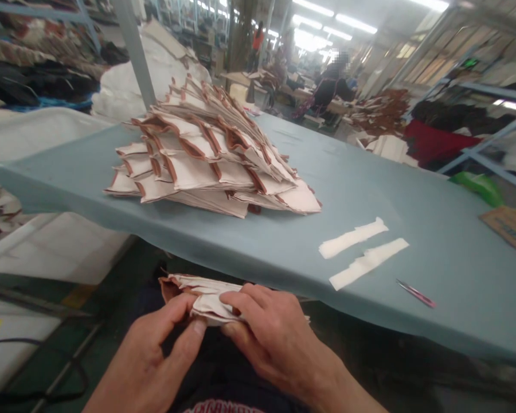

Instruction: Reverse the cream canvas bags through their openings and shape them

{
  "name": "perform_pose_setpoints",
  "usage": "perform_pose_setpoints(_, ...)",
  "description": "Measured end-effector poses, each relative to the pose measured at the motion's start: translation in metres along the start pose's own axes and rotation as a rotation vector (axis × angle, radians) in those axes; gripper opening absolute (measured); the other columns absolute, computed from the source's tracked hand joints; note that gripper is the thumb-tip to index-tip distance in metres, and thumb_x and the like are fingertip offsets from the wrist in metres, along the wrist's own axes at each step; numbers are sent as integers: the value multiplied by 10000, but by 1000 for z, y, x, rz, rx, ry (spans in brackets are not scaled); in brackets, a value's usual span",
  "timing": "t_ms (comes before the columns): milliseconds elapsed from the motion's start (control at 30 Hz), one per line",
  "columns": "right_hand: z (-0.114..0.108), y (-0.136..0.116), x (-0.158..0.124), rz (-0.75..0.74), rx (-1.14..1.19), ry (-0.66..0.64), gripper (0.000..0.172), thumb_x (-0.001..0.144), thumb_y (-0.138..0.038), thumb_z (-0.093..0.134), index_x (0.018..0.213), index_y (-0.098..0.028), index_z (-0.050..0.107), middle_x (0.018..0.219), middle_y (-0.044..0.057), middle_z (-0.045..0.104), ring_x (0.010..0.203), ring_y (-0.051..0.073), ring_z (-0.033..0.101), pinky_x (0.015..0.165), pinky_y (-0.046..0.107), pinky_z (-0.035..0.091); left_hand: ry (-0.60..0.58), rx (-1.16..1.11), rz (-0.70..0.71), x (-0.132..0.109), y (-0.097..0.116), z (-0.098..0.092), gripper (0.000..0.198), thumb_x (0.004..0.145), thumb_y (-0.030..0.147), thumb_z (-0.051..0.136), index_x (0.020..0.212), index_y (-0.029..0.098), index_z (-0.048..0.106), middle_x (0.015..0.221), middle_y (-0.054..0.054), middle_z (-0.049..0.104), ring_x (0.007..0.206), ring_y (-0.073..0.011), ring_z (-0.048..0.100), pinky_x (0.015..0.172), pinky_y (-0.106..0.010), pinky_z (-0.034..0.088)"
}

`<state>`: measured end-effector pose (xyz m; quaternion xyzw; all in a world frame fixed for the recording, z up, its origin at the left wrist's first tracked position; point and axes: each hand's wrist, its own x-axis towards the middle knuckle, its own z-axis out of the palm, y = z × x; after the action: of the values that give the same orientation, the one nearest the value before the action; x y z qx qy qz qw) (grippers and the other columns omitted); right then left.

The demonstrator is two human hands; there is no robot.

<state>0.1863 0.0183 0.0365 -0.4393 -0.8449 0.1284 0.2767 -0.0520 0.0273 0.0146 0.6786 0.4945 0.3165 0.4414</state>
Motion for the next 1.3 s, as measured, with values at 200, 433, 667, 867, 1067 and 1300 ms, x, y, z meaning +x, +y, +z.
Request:
perform_pose_setpoints(200,32,-13,-12,594,819,-181,249,904,-345,846,948,-230,629,746,-76,617,604,98,495,558,218,407,10,-235,-256,-27,-4,17,294,998,473,666,928,243,837,865,-27,862,744,-234,779,775,-293,654)
perform_pose_setpoints(433,55,-10,-16,717,1071,-307,217,909,-309,795,880,-230,595,687,-86,508,614,103,415,557,200,355,1,-290,-362,-38,-1,14,276,931,467,701,813,234,790,779,-14,806,744,-232,755,725,-282,609)
perform_pose_setpoints(667,51,-16,-15,694,941,-247,238,945,-363,730,816,-224,585,679,-70,525,613,106,436,549,215,326,-41,-280,-358,-36,-2,15,284,922,486,703,806,240,783,796,-17,815,759,-234,753,719,-280,592)
perform_pose_setpoints(867,55,-23,-24,587,681,-55,159,965,-251,696,836,-224,605,695,-65,607,584,100,516,578,219,386,-23,-136,-290,-22,-1,20,310,917,495,762,765,233,829,720,-2,784,686,-196,661,677,-255,557)
perform_pose_setpoints(1067,59,-26,-31,579,545,34,159,980,-266,708,846,-229,631,699,-48,648,589,114,576,573,218,398,-103,-113,-221,-27,-19,20,398,1024,567,691,833,239,813,741,1,789,680,-192,693,640,-221,566)
perform_pose_setpoints(1300,71,-30,-36,547,484,88,180,947,-333,761,853,-227,650,720,-40,655,611,120,553,604,250,392,-5,-136,-164,-34,-28,27,456,1075,574,643,793,244,783,700,14,736,656,-183,677,661,-213,562)
